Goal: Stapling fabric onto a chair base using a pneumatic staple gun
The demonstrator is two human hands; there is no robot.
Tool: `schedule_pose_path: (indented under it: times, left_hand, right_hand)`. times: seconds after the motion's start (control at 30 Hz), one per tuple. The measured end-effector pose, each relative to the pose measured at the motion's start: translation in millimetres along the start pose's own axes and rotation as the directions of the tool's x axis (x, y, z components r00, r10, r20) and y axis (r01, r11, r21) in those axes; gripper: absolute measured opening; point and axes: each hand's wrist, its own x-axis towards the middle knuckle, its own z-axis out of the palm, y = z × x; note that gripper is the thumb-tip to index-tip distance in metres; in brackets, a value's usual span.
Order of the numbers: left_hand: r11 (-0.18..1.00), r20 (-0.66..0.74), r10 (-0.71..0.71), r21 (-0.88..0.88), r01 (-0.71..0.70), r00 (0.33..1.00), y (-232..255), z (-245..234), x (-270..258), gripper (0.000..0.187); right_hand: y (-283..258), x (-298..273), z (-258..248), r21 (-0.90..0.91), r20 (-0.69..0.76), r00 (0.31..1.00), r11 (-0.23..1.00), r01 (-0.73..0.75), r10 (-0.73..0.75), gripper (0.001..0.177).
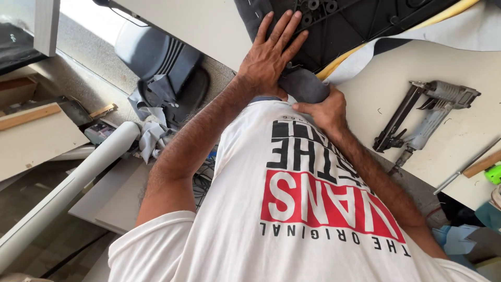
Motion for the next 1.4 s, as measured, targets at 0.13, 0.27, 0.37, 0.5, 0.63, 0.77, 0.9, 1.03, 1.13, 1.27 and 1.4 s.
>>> schedule_pose_path:
  times: [0.13,0.27,0.37,0.5,0.63,0.77,0.9,1.03,1.13,1.27,1.4]
  left_hand:
    - [1.0,-0.008,0.001,-0.007,-0.001,1.0,-2.6,7.0,2.9,0.146]
    - [0.998,-0.107,0.018,0.056,-0.012,0.994,-7.4,28.4,-0.3,0.144]
    - [0.999,-0.168,0.028,0.04,-0.022,0.985,-10.9,33.9,6.2,0.135]
    - [1.0,-0.232,0.011,0.019,-0.007,0.973,-14.1,46.5,10.4,0.125]
    - [0.997,-0.272,-0.04,-0.079,0.019,0.961,-13.5,61.4,15.3,0.101]
    - [0.997,-0.329,-0.062,-0.069,0.041,0.942,-17.4,64.9,16.3,0.086]
    - [0.995,-0.428,-0.059,-0.1,0.018,0.902,-20.6,74.4,26.9,0.055]
    - [0.995,-0.437,-0.049,-0.1,0.005,0.898,-10.5,78.1,36.0,0.052]
    - [0.99,-0.449,-0.115,-0.128,0.063,0.886,2.3,81.0,65.2,0.054]
    - [0.946,-0.417,-0.307,-0.233,0.225,0.856,32.9,83.5,97.6,0.047]
    - [0.945,-0.449,-0.32,-0.209,0.25,0.835,37.6,61.3,98.2,0.042]
  right_hand:
    - [33.5,39.9,12.5,-0.145,0.042,0.884,0.873,0.466,-0.465,0.037]
    - [21.0,67.8,0.3,-0.165,-0.114,0.346,0.361,0.918,-0.931,0.046]
    - [27.6,88.2,3.7,-0.027,-0.194,0.396,0.409,0.912,-0.897,0.039]
    - [23.2,91.8,8.4,0.025,-0.23,0.552,0.563,0.826,-0.801,0.029]
    - [19.2,87.0,10.5,-0.036,-0.248,0.558,0.583,0.812,-0.792,0.033]
    - [47.4,84.4,-19.6,0.119,-0.418,0.547,0.553,0.825,-0.725,0.014]
    - [165.2,90.9,-81.8,-0.297,-0.868,0.271,0.873,0.387,-0.415,0.065]
    - [243.4,72.8,-123.3,-0.114,-0.781,0.624,0.974,-0.195,0.033,0.089]
    - [250.6,77.9,-140.6,-0.028,-0.698,0.713,0.993,-0.115,0.063,0.061]
    - [193.2,9.4,-128.4,0.483,-0.319,0.948,0.863,0.147,0.017,0.041]
    - [110.1,-46.5,-88.3,0.85,-0.067,0.973,0.498,0.173,-0.223,0.045]
